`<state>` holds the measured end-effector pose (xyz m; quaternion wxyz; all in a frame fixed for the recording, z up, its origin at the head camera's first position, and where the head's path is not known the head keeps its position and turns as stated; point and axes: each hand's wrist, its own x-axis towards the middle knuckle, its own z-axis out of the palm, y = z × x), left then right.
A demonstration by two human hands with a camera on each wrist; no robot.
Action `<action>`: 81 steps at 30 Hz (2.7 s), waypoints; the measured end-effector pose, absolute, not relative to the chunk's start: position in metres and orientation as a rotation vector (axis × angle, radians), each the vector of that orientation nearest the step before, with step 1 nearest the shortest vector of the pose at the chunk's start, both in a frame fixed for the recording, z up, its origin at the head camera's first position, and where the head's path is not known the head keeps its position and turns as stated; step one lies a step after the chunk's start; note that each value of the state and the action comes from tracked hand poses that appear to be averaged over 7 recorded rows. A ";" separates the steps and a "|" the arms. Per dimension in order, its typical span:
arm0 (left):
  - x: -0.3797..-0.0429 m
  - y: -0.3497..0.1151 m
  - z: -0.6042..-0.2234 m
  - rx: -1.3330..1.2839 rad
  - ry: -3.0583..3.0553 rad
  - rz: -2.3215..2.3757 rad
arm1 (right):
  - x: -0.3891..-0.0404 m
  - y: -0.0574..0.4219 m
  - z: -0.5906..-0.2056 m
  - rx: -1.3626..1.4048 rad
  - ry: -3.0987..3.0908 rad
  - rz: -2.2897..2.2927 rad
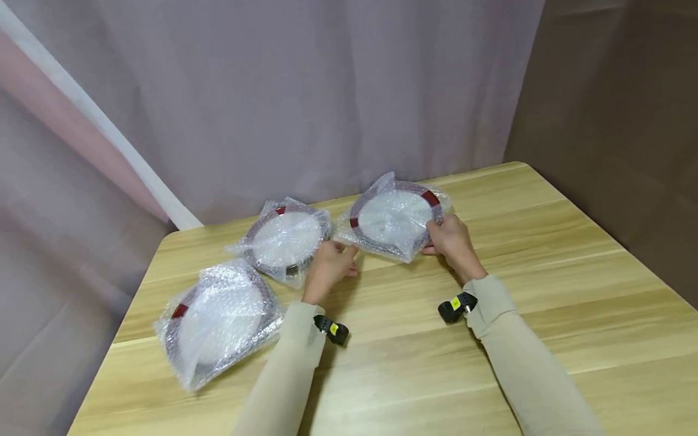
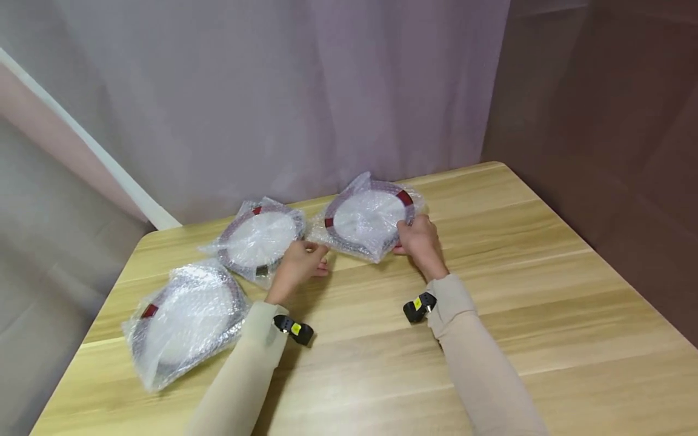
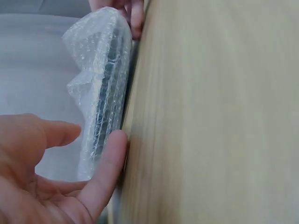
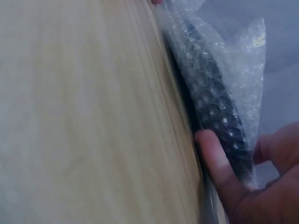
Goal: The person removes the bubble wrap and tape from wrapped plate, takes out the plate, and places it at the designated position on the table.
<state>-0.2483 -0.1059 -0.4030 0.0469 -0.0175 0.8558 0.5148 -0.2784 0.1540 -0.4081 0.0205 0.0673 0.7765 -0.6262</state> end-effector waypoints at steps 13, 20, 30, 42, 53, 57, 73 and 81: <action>-0.270 -0.084 -0.410 -0.149 1.937 2.268 | -0.285 0.178 -0.405 0.137 2.154 -2.057; -0.278 -0.096 -0.422 -0.178 1.780 2.394 | -0.289 0.194 -0.416 0.045 2.138 -2.030; -0.273 -0.114 -0.401 -0.188 1.922 2.139 | -0.294 0.202 -0.405 -0.281 2.048 -1.963; -0.228 -0.135 -0.404 -0.018 2.141 1.936 | -0.285 0.209 -0.411 -0.471 1.823 -1.842; -0.217 -0.154 -0.414 0.056 2.325 1.862 | -0.284 0.201 -0.432 -0.639 1.599 -1.764; -0.218 -0.162 -0.411 0.055 2.356 1.765 | -0.285 0.200 -0.435 -0.703 1.534 -1.761; -0.217 -0.196 -0.376 0.205 2.352 1.165 | -0.282 0.184 -0.435 -0.719 1.521 -1.632; -0.216 -0.202 -0.383 0.154 2.228 1.136 | -0.279 0.175 -0.442 -0.695 1.532 -1.501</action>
